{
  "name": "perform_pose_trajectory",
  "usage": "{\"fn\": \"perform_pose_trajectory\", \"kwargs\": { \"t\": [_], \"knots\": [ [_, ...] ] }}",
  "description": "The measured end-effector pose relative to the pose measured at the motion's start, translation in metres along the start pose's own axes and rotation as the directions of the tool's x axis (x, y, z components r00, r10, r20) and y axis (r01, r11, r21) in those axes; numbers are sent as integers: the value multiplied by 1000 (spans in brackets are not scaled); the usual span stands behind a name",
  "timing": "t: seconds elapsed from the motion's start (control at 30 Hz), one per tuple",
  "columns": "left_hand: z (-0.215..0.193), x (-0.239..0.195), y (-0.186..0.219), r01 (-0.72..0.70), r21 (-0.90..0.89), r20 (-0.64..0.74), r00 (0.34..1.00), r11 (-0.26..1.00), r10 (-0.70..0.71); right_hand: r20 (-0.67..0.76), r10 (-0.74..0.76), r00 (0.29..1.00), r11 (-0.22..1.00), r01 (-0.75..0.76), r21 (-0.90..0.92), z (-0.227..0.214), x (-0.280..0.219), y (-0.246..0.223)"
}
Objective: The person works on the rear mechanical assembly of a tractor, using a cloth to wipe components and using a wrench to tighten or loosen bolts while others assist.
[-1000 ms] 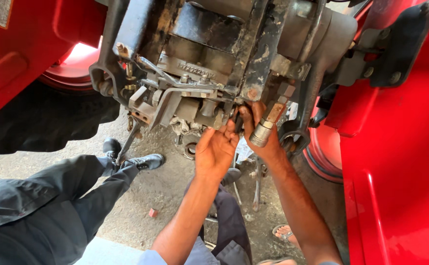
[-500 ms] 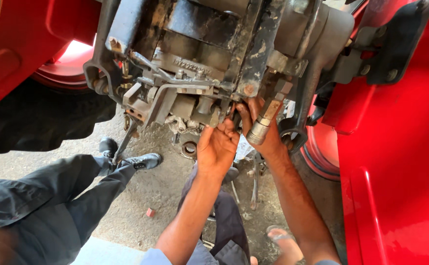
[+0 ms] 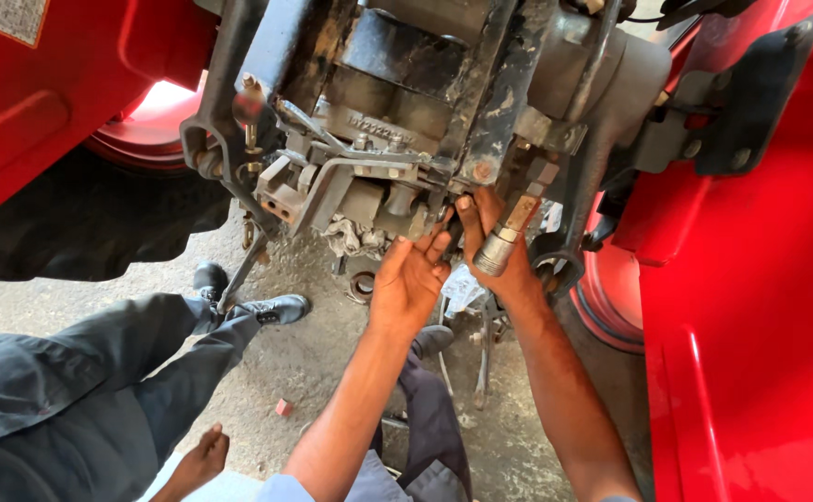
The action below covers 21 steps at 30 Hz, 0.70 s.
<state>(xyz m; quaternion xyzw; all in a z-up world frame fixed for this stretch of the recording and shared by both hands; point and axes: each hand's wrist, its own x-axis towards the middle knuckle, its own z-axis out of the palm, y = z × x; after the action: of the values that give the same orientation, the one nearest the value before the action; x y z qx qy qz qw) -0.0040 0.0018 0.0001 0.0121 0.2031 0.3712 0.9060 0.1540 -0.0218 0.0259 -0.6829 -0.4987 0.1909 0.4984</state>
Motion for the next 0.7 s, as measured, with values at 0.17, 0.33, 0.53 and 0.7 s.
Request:
{"fn": "perform_pose_trajectory", "kwargs": {
  "t": [0.17, 0.33, 0.53, 0.7],
  "knots": [
    [-1, 1, 0, 3, 13, 3, 1000, 1000, -3, -6, -14, 1000, 998, 15, 66, 2, 0, 5],
    [0, 1, 4, 9, 29, 15, 1000, 1000, -9, -15, 114, 993, 985, -111, 132, 13, -9, 21],
    [-1, 0, 6, 20, 30, 20, 1000, 999, -21, 17, 191, 981, 901, -182, 394, 22, -18, 30],
    [-1, 0, 6, 23, 15, 21, 1000, 1000, -23, 42, 301, 953, 784, -272, 558, 26, -17, 29]
  ]
}}
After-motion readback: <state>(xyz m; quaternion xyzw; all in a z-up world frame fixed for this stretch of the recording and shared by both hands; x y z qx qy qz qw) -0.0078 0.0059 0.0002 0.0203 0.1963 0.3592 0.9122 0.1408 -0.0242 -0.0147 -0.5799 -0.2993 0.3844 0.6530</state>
